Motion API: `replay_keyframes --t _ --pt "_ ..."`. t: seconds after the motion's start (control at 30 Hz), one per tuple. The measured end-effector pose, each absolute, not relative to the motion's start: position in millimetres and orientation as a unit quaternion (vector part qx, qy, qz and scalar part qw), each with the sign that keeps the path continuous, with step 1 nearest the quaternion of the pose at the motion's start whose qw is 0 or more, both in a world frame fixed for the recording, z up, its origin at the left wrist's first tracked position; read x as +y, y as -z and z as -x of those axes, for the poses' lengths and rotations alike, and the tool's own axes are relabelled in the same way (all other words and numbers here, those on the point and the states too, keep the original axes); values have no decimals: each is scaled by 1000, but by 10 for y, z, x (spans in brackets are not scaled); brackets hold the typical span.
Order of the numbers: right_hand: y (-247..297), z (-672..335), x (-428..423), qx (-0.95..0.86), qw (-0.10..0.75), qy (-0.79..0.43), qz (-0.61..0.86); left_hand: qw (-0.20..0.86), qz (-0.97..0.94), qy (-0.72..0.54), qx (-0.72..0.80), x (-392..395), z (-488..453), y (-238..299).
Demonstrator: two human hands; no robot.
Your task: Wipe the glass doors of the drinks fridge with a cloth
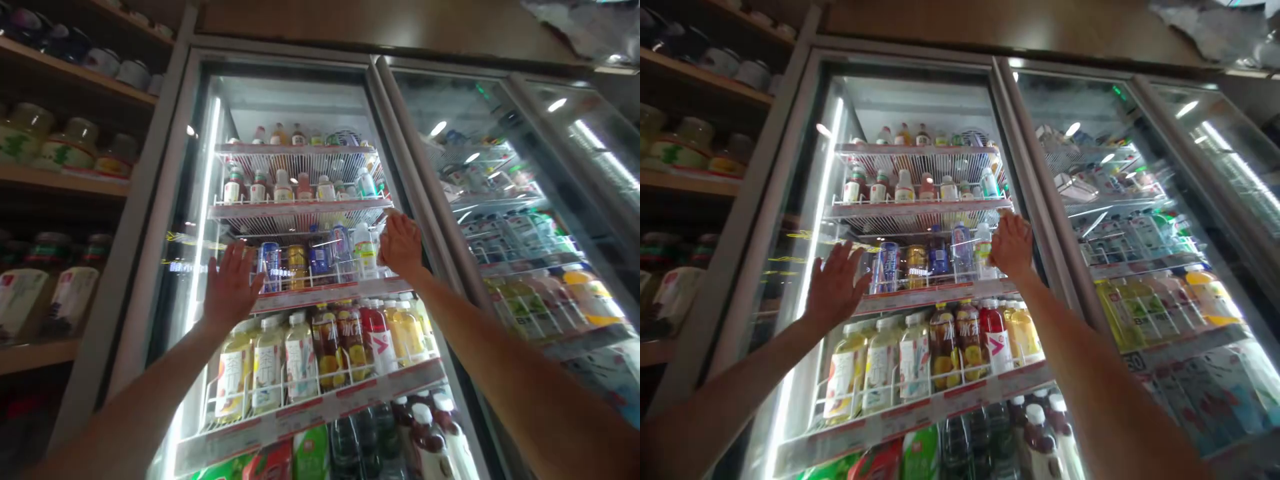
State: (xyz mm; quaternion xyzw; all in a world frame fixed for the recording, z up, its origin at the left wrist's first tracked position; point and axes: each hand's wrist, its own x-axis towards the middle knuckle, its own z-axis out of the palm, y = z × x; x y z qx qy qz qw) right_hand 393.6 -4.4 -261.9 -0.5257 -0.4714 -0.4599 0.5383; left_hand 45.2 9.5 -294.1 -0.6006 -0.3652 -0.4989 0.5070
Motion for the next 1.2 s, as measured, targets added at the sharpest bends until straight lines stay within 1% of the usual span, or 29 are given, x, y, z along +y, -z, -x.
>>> replay_keyframes --t 0.1,0.17,0.23,0.3,0.4,0.47,0.53,0.6,0.7,0.77,0.83,0.9,1.0,1.1,1.2 --pt "2573 -3985 -17 -436 563 432 554 509 608 487 -366 105 -464 2857" --pt "2458 -3765 10 -432 568 431 553 506 609 484 -373 89 -431 2809" --pt "2316 -3400 26 -460 556 443 532 496 601 489 -393 62 -372 2755" --pt "2200 -2982 23 -525 523 462 488 480 582 504 -421 36 -300 2697" --pt "2119 -2505 -4 -623 451 494 405 470 563 515 -443 20 -210 2638" --pt "2098 -2433 -26 -665 399 519 360 472 563 512 -445 17 -185 2625" --pt "2076 -2602 -46 -676 380 528 346 470 565 507 -450 8 -191 2619" --pt "2050 -2958 -57 -648 412 517 378 468 564 503 -459 -10 -220 2601" --pt "2039 -3575 -51 -567 501 478 446 472 564 497 -460 -38 -281 2539" --pt "2053 -3849 -40 -523 546 457 468 474 567 498 -454 -42 -320 2494" --pt "2058 -3918 -27 -486 579 438 486 471 571 502 -447 -29 -351 2465" --pt "2034 -3774 -10 -467 595 429 494 467 578 503 -442 -7 -365 2460" --pt "1964 -3273 21 -500 574 440 477 467 587 498 -434 19 -337 2479" --pt "1945 -2649 40 -575 518 465 431 471 585 494 -437 18 -242 2499" --pt "2042 -2096 34 -640 459 486 379 475 583 482 -450 -6 -102 2512"
